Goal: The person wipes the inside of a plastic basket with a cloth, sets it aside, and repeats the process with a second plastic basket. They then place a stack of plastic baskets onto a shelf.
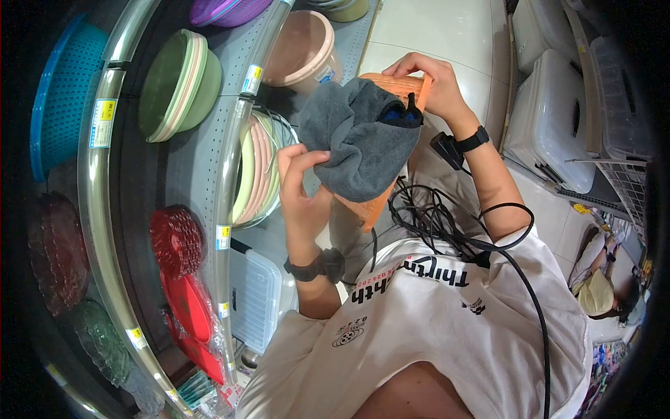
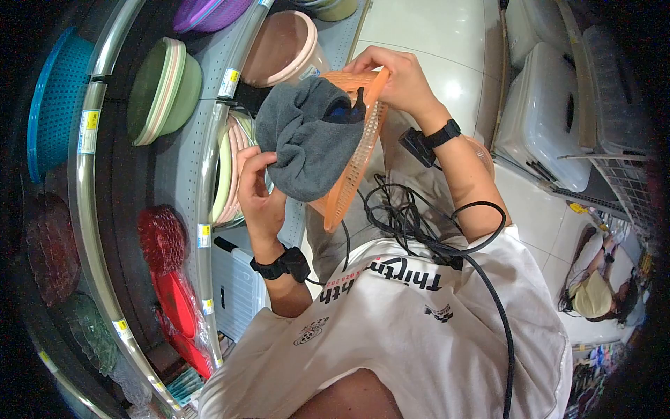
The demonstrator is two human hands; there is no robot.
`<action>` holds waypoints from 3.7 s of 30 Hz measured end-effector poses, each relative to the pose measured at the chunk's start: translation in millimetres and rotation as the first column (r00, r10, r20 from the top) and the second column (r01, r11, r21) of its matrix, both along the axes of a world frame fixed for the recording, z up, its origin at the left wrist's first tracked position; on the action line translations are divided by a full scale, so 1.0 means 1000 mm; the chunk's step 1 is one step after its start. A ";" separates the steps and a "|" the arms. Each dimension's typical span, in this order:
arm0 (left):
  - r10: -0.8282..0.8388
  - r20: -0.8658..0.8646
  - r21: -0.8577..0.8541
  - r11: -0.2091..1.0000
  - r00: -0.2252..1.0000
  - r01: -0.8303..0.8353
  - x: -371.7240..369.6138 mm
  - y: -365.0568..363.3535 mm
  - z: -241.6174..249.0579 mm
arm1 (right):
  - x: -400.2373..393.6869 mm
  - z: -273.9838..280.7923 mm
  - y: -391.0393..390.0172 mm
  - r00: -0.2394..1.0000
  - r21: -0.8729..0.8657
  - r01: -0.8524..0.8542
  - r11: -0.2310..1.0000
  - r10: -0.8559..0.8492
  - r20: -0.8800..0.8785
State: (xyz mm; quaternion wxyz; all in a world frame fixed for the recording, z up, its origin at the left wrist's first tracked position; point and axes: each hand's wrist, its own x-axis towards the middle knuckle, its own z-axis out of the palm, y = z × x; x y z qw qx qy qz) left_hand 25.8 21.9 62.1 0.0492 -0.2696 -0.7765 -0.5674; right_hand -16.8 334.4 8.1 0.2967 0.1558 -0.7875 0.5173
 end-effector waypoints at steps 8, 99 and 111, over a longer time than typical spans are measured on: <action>0.001 0.005 0.003 1.000 1.000 -0.001 0.000 0.000 0.000 | -0.001 -0.005 0.002 1.000 -0.010 -0.012 1.000 0.012 0.019; 0.112 0.060 0.080 0.990 0.992 -0.117 -0.002 -0.033 -0.019 | 0.016 0.107 -0.030 0.979 0.354 -0.182 0.917 0.136 0.150; 0.176 0.069 0.141 0.973 0.982 -0.184 -0.001 -0.034 -0.030 | -0.009 0.058 -0.010 0.963 -0.007 -0.165 0.986 0.163 0.213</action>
